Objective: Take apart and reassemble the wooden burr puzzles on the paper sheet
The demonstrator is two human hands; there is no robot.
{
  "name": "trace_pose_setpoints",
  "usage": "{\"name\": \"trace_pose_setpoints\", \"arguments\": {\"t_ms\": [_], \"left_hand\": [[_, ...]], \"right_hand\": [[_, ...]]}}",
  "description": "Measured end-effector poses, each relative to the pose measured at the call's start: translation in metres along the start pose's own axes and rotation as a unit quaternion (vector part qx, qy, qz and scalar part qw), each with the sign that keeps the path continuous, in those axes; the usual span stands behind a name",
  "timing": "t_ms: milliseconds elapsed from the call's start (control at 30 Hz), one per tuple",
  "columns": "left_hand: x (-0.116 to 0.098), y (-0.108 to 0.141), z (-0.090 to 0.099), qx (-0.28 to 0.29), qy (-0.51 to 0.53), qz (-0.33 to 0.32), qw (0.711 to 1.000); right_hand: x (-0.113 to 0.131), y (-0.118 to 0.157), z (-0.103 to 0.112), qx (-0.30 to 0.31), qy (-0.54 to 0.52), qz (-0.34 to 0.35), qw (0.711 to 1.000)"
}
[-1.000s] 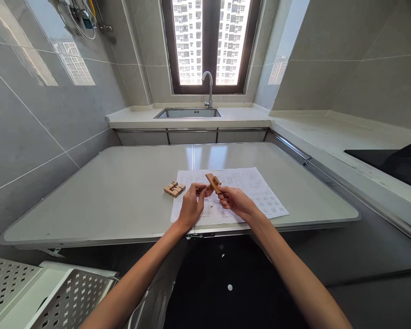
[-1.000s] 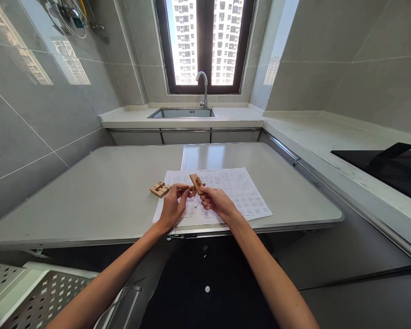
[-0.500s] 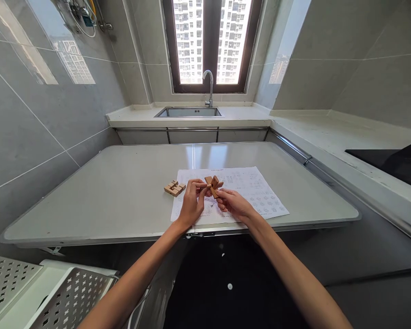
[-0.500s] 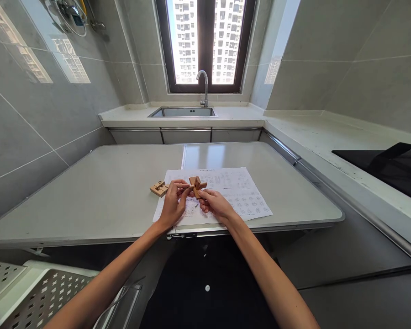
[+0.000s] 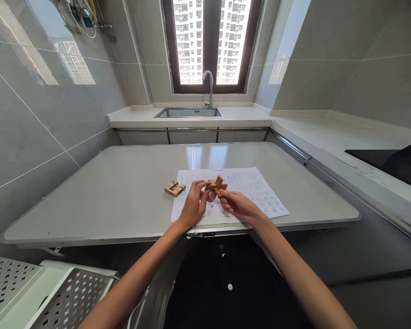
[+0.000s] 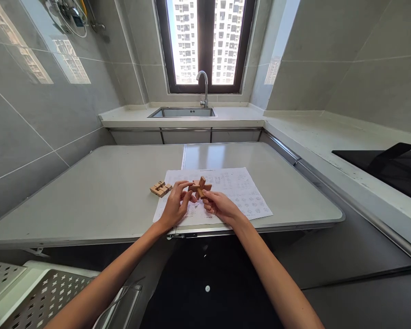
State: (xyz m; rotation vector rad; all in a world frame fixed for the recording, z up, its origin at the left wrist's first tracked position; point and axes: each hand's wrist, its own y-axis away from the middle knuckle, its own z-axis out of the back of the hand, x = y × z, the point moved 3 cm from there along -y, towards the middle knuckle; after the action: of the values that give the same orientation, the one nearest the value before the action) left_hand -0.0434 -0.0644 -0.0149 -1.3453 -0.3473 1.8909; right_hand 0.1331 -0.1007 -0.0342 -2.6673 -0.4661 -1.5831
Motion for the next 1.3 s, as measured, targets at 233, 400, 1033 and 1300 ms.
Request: {"name": "trace_pose_setpoints", "arguments": {"t_ms": [233, 400, 1033, 1300], "left_hand": [[0.004, 0.002, 0.000, 0.003, -0.033, 0.055, 0.998], [0.004, 0.003, -0.001, 0.018, -0.054, 0.055, 0.997], [0.005, 0.003, -0.002, 0.036, -0.078, 0.052, 0.995], [0.004, 0.003, -0.003, 0.041, -0.079, 0.058, 0.994]], "right_hand": [[0.028, -0.002, 0.035, -0.074, -0.118, 0.031, 0.990], [0.052, -0.008, 0.076, -0.126, -0.152, 0.051, 0.979], [0.071, -0.029, 0.134, -0.244, -0.196, 0.054, 0.948], [0.073, -0.024, 0.128, -0.234, -0.149, 0.066, 0.959]]}}
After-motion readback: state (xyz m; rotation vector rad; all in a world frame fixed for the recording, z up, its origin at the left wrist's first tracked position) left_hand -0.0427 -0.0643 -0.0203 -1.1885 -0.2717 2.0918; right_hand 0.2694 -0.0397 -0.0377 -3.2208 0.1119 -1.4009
